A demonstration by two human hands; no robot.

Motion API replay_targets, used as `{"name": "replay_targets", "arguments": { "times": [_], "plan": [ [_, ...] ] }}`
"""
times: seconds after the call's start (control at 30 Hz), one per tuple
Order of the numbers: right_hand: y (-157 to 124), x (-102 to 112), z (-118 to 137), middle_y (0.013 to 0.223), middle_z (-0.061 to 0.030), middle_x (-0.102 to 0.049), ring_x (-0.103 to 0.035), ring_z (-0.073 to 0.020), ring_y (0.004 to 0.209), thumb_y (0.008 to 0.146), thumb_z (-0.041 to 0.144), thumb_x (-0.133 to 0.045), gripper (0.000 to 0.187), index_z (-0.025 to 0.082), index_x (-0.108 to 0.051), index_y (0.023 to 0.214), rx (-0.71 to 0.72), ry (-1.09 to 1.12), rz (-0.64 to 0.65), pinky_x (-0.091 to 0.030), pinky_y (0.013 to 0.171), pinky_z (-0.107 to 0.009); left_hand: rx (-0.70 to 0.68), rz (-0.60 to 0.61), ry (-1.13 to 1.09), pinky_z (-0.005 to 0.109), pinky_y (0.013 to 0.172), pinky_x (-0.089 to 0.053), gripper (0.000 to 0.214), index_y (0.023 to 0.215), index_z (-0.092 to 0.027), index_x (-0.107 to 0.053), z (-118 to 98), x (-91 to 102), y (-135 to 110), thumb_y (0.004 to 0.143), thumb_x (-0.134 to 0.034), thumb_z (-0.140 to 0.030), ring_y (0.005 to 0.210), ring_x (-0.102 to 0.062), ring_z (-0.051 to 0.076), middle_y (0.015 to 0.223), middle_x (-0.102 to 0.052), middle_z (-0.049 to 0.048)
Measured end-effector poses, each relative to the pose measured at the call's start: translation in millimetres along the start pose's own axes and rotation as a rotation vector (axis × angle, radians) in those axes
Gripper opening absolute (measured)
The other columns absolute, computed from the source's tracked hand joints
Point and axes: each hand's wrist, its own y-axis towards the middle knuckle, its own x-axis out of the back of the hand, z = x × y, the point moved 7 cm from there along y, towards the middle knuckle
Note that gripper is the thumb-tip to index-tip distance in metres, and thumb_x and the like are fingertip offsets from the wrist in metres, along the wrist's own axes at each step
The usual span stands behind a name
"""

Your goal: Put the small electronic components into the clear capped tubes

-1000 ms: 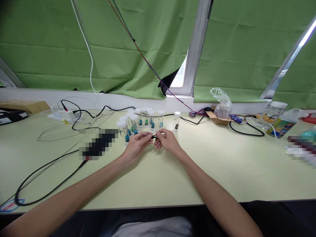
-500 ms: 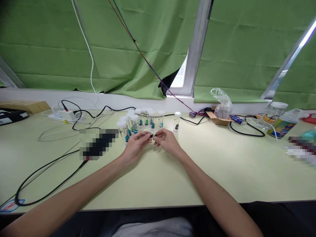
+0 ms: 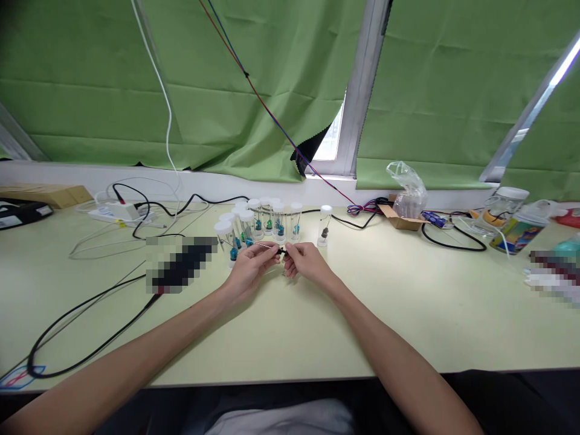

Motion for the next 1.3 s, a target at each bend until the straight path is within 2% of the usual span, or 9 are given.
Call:
{"name": "replay_targets", "arguments": {
  "times": [0.1, 0.23, 0.4, 0.57, 0.7, 0.87, 0.97, 1.13, 1.3],
  "plan": [
    [-1.2, -0.6, 2.4, 0.065, -0.0062, -0.064, -0.063, -0.0137, 0.05, 0.08, 0.068, -0.056, 0.056, 0.013, -0.061, 0.072, -0.003, 0.003, -0.012, -0.052, 0.046, -0.025, -0.002, -0.003, 0.004, 0.034, 0.084, -0.05, 0.027, 0.08, -0.015, -0.07, -0.5, -0.2, 0.0, 0.063, -0.084, -0.03, 0.071, -0.063, 0.013, 0.077, -0.067, 0.0027],
    [-4.5, 4.8, 12.5, 0.085, -0.0066, -0.067, -0.066, -0.0133, 0.059, 0.078, 0.051, -0.069, 0.038, 0.016, -0.061, 0.089, 0.081, -0.042, -0.098, -0.054, 0.052, -0.026, -0.003, -0.042, 0.008, 0.034, 0.084, -0.05, 0.029, 0.08, -0.015, -0.07, -1.6, 1.4, -0.5, 0.061, -0.085, -0.03, 0.072, -0.063, 0.013, 0.079, -0.068, 0.0034],
    [-6.8, 7.4, 16.3, 0.088, -0.003, -0.061, -0.066, -0.0129, 0.062, 0.074, 0.037, -0.074, 0.034, 0.018, -0.057, 0.097, 0.11, -0.039, -0.122, -0.054, 0.055, -0.026, 0.001, -0.056, 0.01, 0.034, 0.083, -0.051, 0.03, 0.078, -0.015, -0.069, -2.3, 1.9, -0.6, 0.059, -0.085, -0.032, 0.069, -0.062, 0.012, 0.078, -0.067, 0.0022],
    [-8.6, 6.4, 18.7, 0.079, -0.0021, -0.064, -0.065, -0.0137, 0.061, 0.077, 0.041, -0.071, 0.033, 0.018, -0.056, 0.096, 0.108, -0.054, -0.109, -0.053, 0.054, -0.026, 0.007, -0.037, 0.018, 0.033, 0.083, -0.05, 0.029, 0.079, -0.015, -0.071, -1.7, 1.2, -0.5, 0.06, -0.085, -0.031, 0.071, -0.062, 0.013, 0.078, -0.068, 0.003],
    [-7.6, 6.0, 16.5, 0.066, -0.0002, -0.065, -0.063, -0.0137, 0.054, 0.08, 0.051, -0.067, 0.037, 0.019, -0.055, 0.093, 0.089, -0.043, -0.094, -0.053, 0.053, -0.027, -0.004, 0.023, 0.014, 0.034, 0.084, -0.05, 0.026, 0.081, -0.015, -0.07, -0.3, -1.2, -1.4, 0.064, -0.083, -0.031, 0.071, -0.063, 0.013, 0.078, -0.068, 0.0036],
    [-3.6, 4.4, 9.8, 0.061, -0.0001, -0.065, -0.062, -0.0138, 0.046, 0.082, 0.057, -0.062, 0.04, 0.019, -0.053, 0.091, 0.054, 0.003, -0.068, -0.051, 0.048, -0.026, -0.004, 0.047, 0.026, 0.035, 0.082, -0.05, 0.026, 0.081, -0.015, -0.07, 0.8, -2.1, -1.4, 0.065, -0.082, -0.031, 0.07, -0.063, 0.014, 0.079, -0.068, 0.0039],
    [-3.9, 3.7, 10.2, 0.066, -0.0018, -0.066, -0.064, -0.0142, 0.049, 0.084, 0.055, -0.06, 0.038, 0.019, -0.053, 0.09, 0.052, -0.013, -0.074, -0.051, 0.048, -0.026, 0.006, 0.036, 0.022, 0.035, 0.083, -0.05, 0.028, 0.081, -0.015, -0.07, 0.2, -2.5, -0.7, 0.064, -0.083, -0.032, 0.07, -0.064, 0.014, 0.078, -0.068, 0.0038],
    [-6.9, 4.4, 14.7, 0.088, -0.0042, -0.064, -0.067, -0.014, 0.062, 0.077, 0.043, -0.071, 0.036, 0.018, -0.055, 0.099, 0.086, -0.068, -0.091, -0.053, 0.051, -0.025, 0.002, -0.03, 0.019, 0.033, 0.082, -0.051, 0.029, 0.08, -0.015, -0.07, -1.3, 1.4, 0.1, 0.06, -0.085, -0.032, 0.071, -0.063, 0.013, 0.081, -0.068, 0.003],
    [-8.2, 4.3, 16.0, 0.085, -0.0022, -0.062, -0.066, -0.0131, 0.061, 0.078, 0.039, -0.07, 0.035, 0.019, -0.054, 0.102, 0.107, -0.065, -0.073, -0.053, 0.054, -0.025, 0.006, -0.014, 0.018, 0.033, 0.083, -0.051, 0.03, 0.08, -0.016, -0.071, 0.5, 1.8, 0.8, 0.06, -0.085, -0.032, 0.073, -0.063, 0.013, 0.082, -0.068, 0.0032]
  ]
}}
